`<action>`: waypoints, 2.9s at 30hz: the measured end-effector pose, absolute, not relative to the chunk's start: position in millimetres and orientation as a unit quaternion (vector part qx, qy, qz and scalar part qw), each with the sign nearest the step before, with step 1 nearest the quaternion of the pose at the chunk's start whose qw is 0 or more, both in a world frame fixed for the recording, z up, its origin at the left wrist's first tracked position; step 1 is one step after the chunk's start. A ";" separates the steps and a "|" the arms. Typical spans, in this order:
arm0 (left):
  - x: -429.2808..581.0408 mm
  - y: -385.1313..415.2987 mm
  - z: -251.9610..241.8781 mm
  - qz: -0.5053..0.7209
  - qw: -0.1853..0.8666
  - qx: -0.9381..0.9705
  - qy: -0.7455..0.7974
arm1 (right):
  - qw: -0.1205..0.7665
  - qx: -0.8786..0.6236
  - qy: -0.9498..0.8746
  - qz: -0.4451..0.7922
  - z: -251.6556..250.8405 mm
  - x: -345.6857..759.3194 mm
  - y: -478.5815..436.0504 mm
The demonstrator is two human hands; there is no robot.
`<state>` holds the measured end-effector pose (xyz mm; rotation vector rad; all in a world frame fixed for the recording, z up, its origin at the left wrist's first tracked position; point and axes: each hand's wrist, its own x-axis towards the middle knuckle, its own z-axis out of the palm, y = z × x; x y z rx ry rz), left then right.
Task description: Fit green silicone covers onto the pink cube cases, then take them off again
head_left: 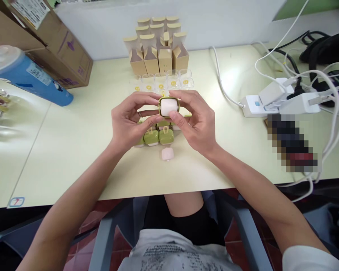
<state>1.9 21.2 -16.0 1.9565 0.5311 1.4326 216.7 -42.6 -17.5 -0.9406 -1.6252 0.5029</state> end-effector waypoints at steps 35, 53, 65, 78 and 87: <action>3.2 2.9 -3.6 0.525 0.353 0.721 0.281 | 0.540 -0.430 -0.706 0.156 -16.4 210.9 -48.7; -16.3 34.6 -5.6 0.555 0.363 0.671 0.331 | 0.371 -0.402 -0.789 0.281 33.2 290.2 -26.9; -21.3 42.6 -14.2 0.561 0.332 0.657 0.378 | 0.130 -0.423 -0.850 0.286 32.1 281.4 -36.7; -19.4 41.2 -17.0 0.531 0.309 0.690 0.382 | 0.138 -0.428 -0.849 0.276 31.2 282.6 -33.4; -21.7 44.2 -16.3 0.542 0.302 0.686 0.381 | 0.319 -0.478 -0.810 0.116 31.4 276.1 -26.0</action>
